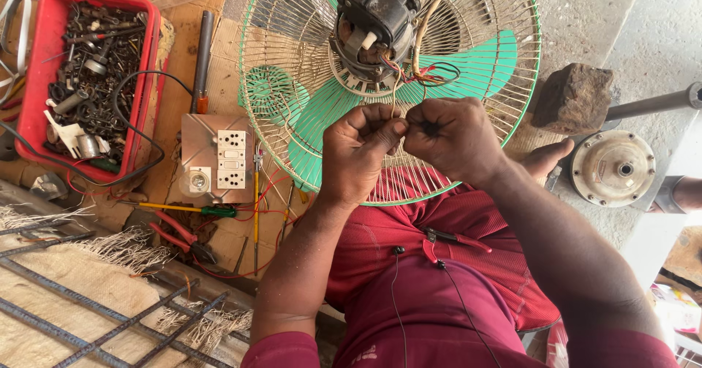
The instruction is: The person is repairing a green pedestal fan by twisting and connecting wires near the motor housing. They use their hands to manipulate the wires and occasionally use a red wire connector to join them.
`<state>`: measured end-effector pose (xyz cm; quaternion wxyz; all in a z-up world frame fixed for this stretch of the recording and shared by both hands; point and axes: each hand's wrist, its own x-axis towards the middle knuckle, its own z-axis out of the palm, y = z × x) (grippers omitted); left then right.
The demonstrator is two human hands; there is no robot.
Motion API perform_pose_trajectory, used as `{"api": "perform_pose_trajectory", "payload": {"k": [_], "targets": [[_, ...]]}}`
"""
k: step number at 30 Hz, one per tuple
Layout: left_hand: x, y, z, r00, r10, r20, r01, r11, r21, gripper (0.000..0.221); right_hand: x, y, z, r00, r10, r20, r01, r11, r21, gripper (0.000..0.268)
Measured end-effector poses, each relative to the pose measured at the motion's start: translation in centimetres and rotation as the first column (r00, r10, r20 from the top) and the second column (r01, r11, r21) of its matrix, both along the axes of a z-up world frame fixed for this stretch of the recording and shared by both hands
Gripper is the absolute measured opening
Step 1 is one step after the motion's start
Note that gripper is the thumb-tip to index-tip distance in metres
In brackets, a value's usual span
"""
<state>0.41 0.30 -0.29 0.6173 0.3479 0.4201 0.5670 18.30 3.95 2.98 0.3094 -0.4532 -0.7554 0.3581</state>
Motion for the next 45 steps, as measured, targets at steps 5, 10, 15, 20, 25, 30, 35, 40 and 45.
{"api": "perform_pose_trajectory", "payload": {"k": [5, 10, 15, 20, 25, 30, 35, 40, 45], "targets": [[-0.4, 0.2, 0.4, 0.995, -0.076, 0.068, 0.073, 0.996, 0.054, 0.013, 1.2, 0.5, -0.7, 0.969, -0.018, -0.245, -0.092, 0.898, -0.430, 0.008], [-0.9, 0.4, 1.1, 0.989, -0.122, 0.089, 0.114, 0.989, 0.093, 0.014, 2.6, 1.0, -0.9, 0.928, 0.000, -0.373, -0.210, 0.826, -0.523, 0.014], [-1.2, 0.6, 1.6, 0.992, -0.122, 0.036, 0.119, 0.990, 0.082, 0.013, 2.8, 1.0, -0.1, 0.932, 0.103, -0.347, -0.262, 0.855, -0.449, 0.018], [-1.1, 0.5, 1.7, 0.991, -0.106, -0.080, 0.114, 0.989, 0.095, 0.012, 2.3, 0.9, 1.4, 0.975, 0.123, -0.185, -0.188, 0.898, -0.397, 0.018], [-1.0, 0.7, 1.5, 0.990, -0.082, -0.114, 0.092, 0.992, 0.089, 0.013, 2.1, 1.4, 2.7, 0.972, 0.223, -0.072, -0.233, 0.954, -0.188, 0.014], [-0.7, 0.9, 1.4, 0.981, -0.077, -0.179, 0.101, 0.986, 0.133, 0.012, 1.8, 1.3, 2.9, 0.984, 0.177, 0.017, -0.176, 0.982, -0.063, 0.008], [-0.3, 0.7, 1.4, 0.985, -0.044, -0.165, 0.063, 0.991, 0.114, 0.011, 1.5, 1.1, 2.2, 0.993, 0.121, -0.008, -0.120, 0.993, 0.019, 0.009], [-0.3, 0.6, 1.4, 0.993, -0.043, -0.110, 0.055, 0.993, 0.107, 0.012, 1.2, 1.0, 1.5, 0.995, 0.099, -0.014, -0.097, 0.991, 0.088, 0.009], [-0.1, 0.5, 1.3, 0.979, -0.019, -0.202, 0.047, 0.990, 0.135, 0.011, 0.7, 0.7, 0.7, 0.997, 0.070, -0.022, -0.063, 0.974, 0.220, 0.010]]}}
